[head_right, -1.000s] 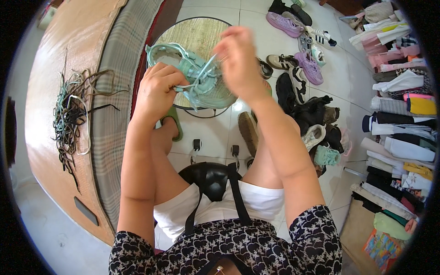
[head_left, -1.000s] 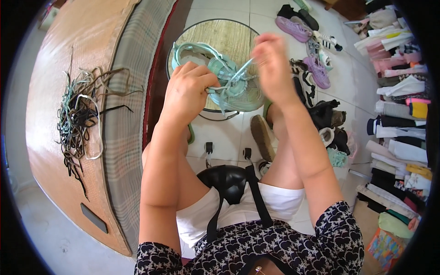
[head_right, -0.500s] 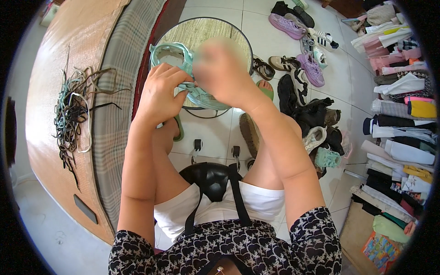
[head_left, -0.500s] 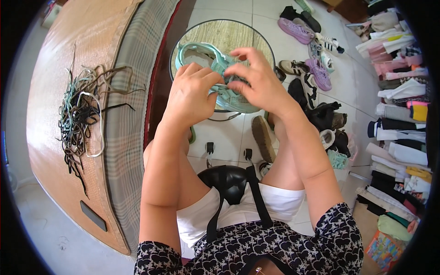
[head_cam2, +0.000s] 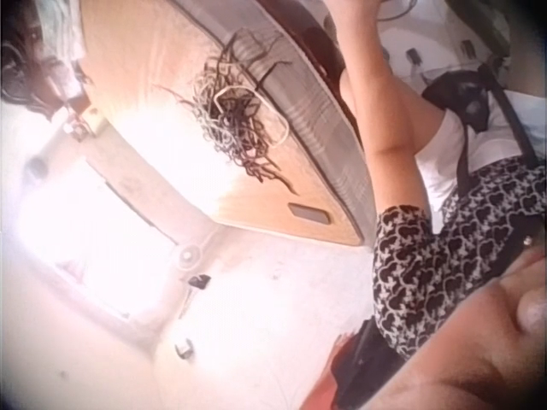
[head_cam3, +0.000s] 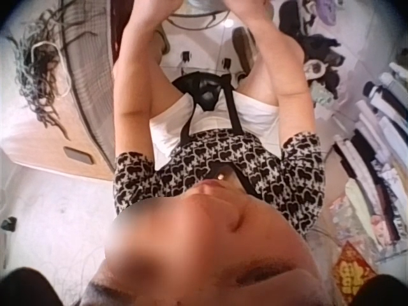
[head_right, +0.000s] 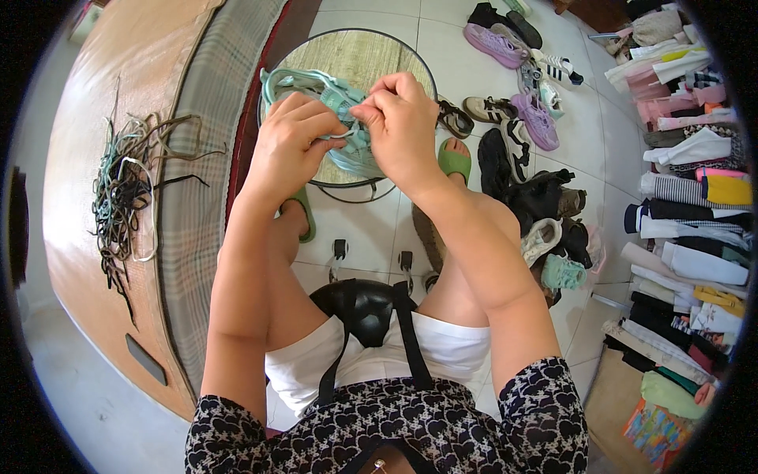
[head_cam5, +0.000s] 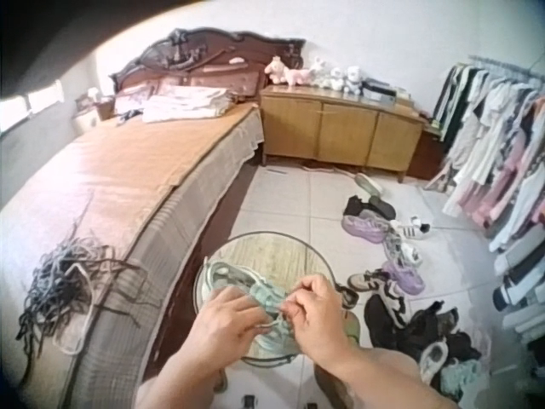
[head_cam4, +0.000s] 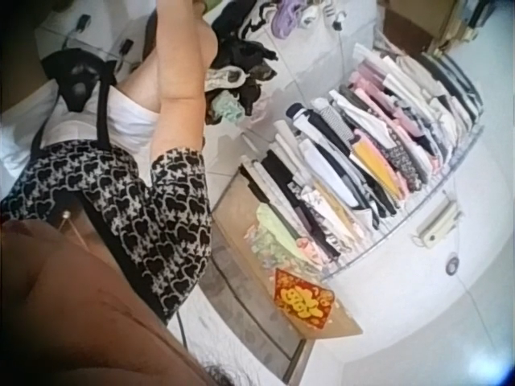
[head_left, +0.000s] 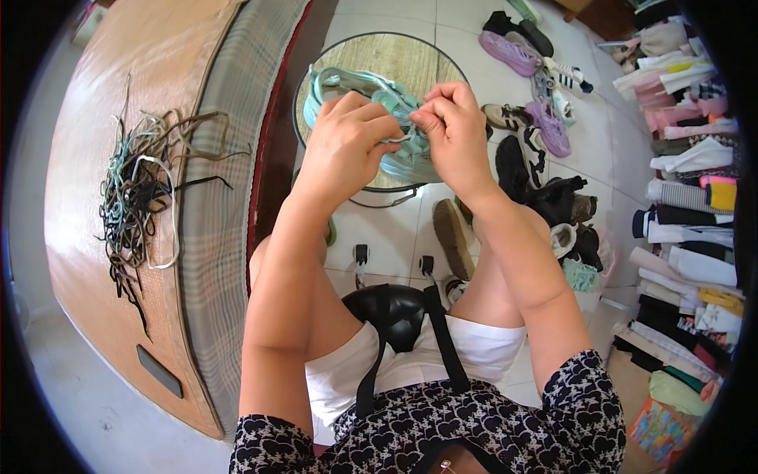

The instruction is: The person laces sneakers by placing each shoe on a small stool and threading shoelaces through the eyelets by hand.

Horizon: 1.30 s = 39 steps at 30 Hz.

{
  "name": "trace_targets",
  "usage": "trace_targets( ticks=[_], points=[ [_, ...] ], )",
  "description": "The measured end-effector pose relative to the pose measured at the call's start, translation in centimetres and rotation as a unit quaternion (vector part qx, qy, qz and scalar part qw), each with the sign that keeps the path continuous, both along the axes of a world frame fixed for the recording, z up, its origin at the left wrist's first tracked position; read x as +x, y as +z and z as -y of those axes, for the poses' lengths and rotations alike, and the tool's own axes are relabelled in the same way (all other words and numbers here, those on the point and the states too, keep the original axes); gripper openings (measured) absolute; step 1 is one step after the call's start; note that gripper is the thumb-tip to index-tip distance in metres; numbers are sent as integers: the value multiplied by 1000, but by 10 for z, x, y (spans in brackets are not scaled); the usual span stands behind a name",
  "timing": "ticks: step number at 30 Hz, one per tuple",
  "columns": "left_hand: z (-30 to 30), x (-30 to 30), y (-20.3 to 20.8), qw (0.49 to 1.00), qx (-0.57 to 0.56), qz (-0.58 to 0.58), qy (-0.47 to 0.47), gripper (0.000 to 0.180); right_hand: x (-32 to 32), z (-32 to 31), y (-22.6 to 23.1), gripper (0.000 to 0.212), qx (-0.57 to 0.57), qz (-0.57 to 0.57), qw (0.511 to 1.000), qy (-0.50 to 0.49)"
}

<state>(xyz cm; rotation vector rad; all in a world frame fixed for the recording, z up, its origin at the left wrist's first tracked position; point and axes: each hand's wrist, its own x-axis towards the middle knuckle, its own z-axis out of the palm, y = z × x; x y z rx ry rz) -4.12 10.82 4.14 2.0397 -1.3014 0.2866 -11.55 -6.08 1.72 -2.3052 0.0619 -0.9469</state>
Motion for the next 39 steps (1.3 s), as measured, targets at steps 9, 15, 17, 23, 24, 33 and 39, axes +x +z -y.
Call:
trace_targets(
  ticks=[9,15,17,23,24,33,39],
  points=[
    [-13,-9,-1,994,39,-73,-72,16,9,81,18,37,512,22,855,-81],
    [-5,-11,-2,997,46,-65,-21,13,-32,76,48,46,480,-116,653,574],
    [-2,-11,-3,997,45,-54,0,12,-36,68,54,42,459,-162,556,674],
    [8,-13,0,995,81,-50,38,15,-22,61,34,24,300,-266,890,216],
    [8,-14,0,994,57,-77,46,16,-16,55,30,20,171,-228,953,101],
    [13,-10,0,981,68,-157,89,23,-15,43,29,18,11,-260,961,93],
    [30,-14,-10,980,42,-140,132,16,-9,50,33,14,371,-123,919,50]
  ],
)
